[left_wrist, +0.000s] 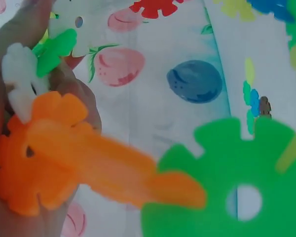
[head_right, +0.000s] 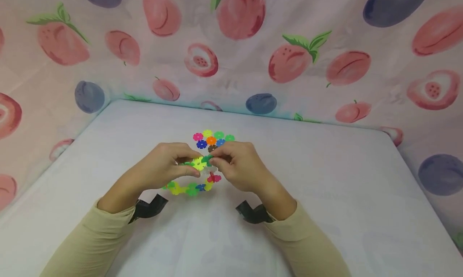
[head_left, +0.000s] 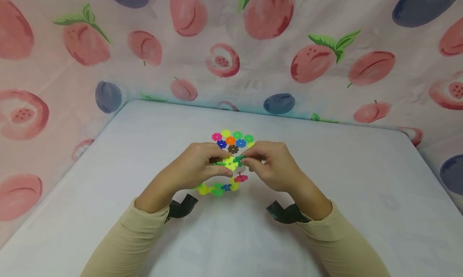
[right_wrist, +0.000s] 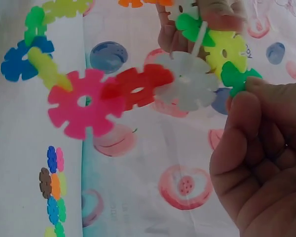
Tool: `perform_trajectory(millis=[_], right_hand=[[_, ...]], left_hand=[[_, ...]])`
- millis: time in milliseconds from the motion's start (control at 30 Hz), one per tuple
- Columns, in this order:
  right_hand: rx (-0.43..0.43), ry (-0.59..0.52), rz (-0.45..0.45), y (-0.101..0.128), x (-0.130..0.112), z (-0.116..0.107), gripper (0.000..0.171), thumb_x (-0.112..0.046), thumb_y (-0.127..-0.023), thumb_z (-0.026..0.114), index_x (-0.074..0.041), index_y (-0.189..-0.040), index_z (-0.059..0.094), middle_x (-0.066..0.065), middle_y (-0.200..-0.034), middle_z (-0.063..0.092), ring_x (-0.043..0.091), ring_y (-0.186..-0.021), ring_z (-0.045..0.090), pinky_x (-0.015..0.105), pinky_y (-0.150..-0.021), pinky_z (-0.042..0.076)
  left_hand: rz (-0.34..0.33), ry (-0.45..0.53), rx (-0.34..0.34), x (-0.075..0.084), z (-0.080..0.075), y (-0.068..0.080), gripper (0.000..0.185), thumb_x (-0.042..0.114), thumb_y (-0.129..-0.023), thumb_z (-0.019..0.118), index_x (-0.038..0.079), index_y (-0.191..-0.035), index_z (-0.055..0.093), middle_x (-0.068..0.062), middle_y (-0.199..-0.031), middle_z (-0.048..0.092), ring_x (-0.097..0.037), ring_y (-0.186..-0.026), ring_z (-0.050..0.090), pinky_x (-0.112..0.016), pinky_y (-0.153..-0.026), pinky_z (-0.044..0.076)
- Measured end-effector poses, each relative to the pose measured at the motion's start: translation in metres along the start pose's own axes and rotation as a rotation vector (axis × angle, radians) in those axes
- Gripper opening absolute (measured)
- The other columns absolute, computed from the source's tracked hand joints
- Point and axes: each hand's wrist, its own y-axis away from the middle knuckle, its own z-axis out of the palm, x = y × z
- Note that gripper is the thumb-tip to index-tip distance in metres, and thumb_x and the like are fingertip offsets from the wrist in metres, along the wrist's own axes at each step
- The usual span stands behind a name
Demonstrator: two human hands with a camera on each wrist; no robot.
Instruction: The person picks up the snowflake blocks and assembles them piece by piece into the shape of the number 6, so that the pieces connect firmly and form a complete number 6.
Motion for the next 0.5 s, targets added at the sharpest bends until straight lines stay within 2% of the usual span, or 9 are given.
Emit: perform_trajectory(millis=[133, 300, 367, 433, 500], right_hand=[[0.011, -0.067, 0.044, 0.001, -0.001, 0.002, 0.011, 0.007, -0.086, 0.073, 0.001, -0.095, 0.075, 0.001, -0.082, 0.068, 0.011, -0.070, 0.065, 0.030, -0.072, 0.058], [0.009, -0.134, 0.118, -0.002, 0.002, 0.007, 0.014, 0.004, -0.088, 0.073, 0.003, -0.101, 0.074, 0.004, -0.085, 0.069, 0.013, -0.074, 0.068, 0.030, -0.075, 0.058], [0.009, -0.153, 0.170, -0.004, 0.005, 0.009, 0.016, 0.001, -0.089, 0.073, 0.004, -0.105, 0.073, 0.005, -0.088, 0.071, 0.015, -0.077, 0.070, 0.030, -0.076, 0.058], [0.017, -0.148, 0.234, -0.006, 0.011, 0.009, 0.018, -0.003, -0.091, 0.072, 0.003, -0.108, 0.072, 0.007, -0.092, 0.072, 0.017, -0.081, 0.070, 0.030, -0.078, 0.058], [0.025, -0.089, 0.301, -0.007, 0.019, 0.006, 0.019, -0.008, -0.093, 0.071, 0.001, -0.110, 0.072, 0.007, -0.097, 0.072, 0.019, -0.085, 0.069, 0.031, -0.078, 0.057]], left_hand=[[-0.007, -0.016, 0.010, -0.002, -0.001, 0.000, 0.027, 0.020, -0.081, 0.085, 0.007, -0.104, 0.076, 0.006, -0.080, 0.059, -0.013, -0.073, 0.051, -0.026, -0.061, 0.047], [-0.036, -0.052, -0.021, -0.004, -0.002, -0.001, 0.036, 0.025, -0.085, 0.083, 0.009, -0.115, 0.073, 0.006, -0.096, 0.064, -0.012, -0.089, 0.056, -0.028, -0.075, 0.052], [-0.051, -0.030, -0.034, -0.008, -0.003, -0.002, 0.035, 0.023, -0.088, 0.080, 0.009, -0.118, 0.072, 0.006, -0.100, 0.066, -0.012, -0.093, 0.057, -0.030, -0.078, 0.053], [-0.064, -0.011, -0.038, -0.013, -0.007, -0.003, 0.027, 0.021, -0.090, 0.077, 0.009, -0.114, 0.073, 0.006, -0.097, 0.066, -0.013, -0.093, 0.058, -0.032, -0.080, 0.054], [-0.109, 0.003, -0.032, -0.019, -0.012, -0.001, 0.023, 0.020, -0.090, 0.076, 0.009, -0.111, 0.073, 0.006, -0.095, 0.066, -0.015, -0.094, 0.059, -0.035, -0.082, 0.053]])
